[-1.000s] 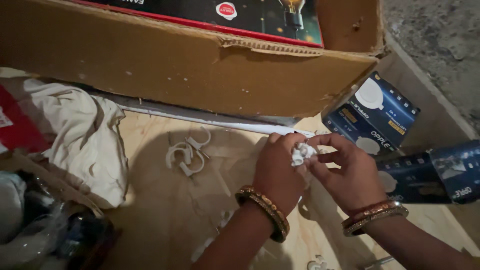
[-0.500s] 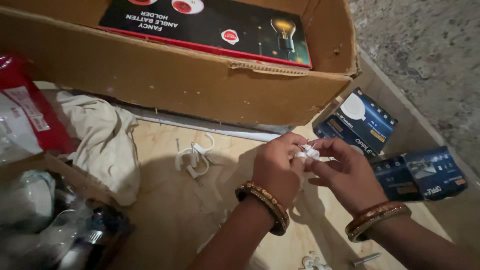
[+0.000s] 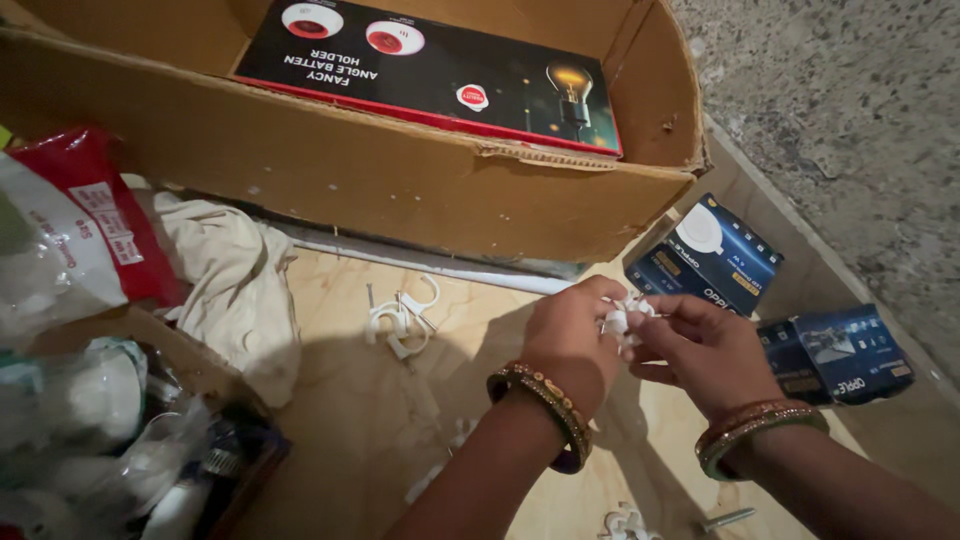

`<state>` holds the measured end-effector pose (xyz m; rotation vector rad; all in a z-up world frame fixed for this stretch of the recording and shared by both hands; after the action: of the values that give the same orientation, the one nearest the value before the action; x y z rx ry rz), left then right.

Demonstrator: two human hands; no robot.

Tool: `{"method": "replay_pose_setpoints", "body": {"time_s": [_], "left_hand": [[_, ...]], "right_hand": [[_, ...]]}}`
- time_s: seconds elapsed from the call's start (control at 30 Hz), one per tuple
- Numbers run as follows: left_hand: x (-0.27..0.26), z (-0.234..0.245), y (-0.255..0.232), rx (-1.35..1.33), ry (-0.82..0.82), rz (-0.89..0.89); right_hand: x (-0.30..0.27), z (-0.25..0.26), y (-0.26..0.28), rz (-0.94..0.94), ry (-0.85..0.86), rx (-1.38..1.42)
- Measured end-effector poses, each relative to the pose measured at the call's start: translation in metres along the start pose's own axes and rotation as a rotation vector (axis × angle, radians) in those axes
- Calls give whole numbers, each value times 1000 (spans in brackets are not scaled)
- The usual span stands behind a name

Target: The person assembles small white plastic electrical components by hand on a tiled floor. They pick up individual parts from a pile, fit them together, and place the assembled units back down. The workspace is cluttered with cardboard boxes and packaging for light bulbs and holders.

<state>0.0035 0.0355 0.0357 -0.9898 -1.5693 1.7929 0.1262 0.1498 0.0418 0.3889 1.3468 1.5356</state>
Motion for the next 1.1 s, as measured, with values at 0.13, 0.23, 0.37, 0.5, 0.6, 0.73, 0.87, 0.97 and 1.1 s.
{"method": "replay_pose_setpoints", "body": {"time_s": [0.13, 0.23, 0.37, 0.5, 0.6, 0.73, 0.87, 0.97, 1.1], "left_hand": [[-4, 3, -4, 88, -7, -28], [-5, 6, -8, 187, -10, -82], [-5, 5, -9, 192, -24, -108], [-7, 7, -10, 203, -81, -224], [-8, 9, -8, 222, -101, -253], [0, 11, -2, 159, -74, -238], [14, 32, 4, 242, 37, -314], [17, 50, 5, 416, 211, -230], [11, 66, 5, 619, 518, 52]], "right_hand": [[-2, 3, 0, 19, -49, -16], [-3, 6, 0, 12, -72, 6], [-2, 9, -1, 15, -47, 40], [-2, 10, -2, 60, -85, 20], [-3, 12, 0, 99, -102, -24], [-3, 12, 2, 109, -90, -30], [-4, 6, -1, 57, -70, -7], [-12, -5, -4, 33, -4, 3], [-25, -26, -10, -112, 83, -43]]}}
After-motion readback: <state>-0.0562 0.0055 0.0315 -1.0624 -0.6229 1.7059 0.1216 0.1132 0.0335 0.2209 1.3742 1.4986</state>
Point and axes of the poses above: each hand's wrist, its own x-axis towards the middle knuckle, its own z-axis out of the back of the hand, y = z × x, the point moved 3 cm from there along x, towards the middle knuckle, and after that the axes turned 2 degrees about x, right-handed, at the moved point
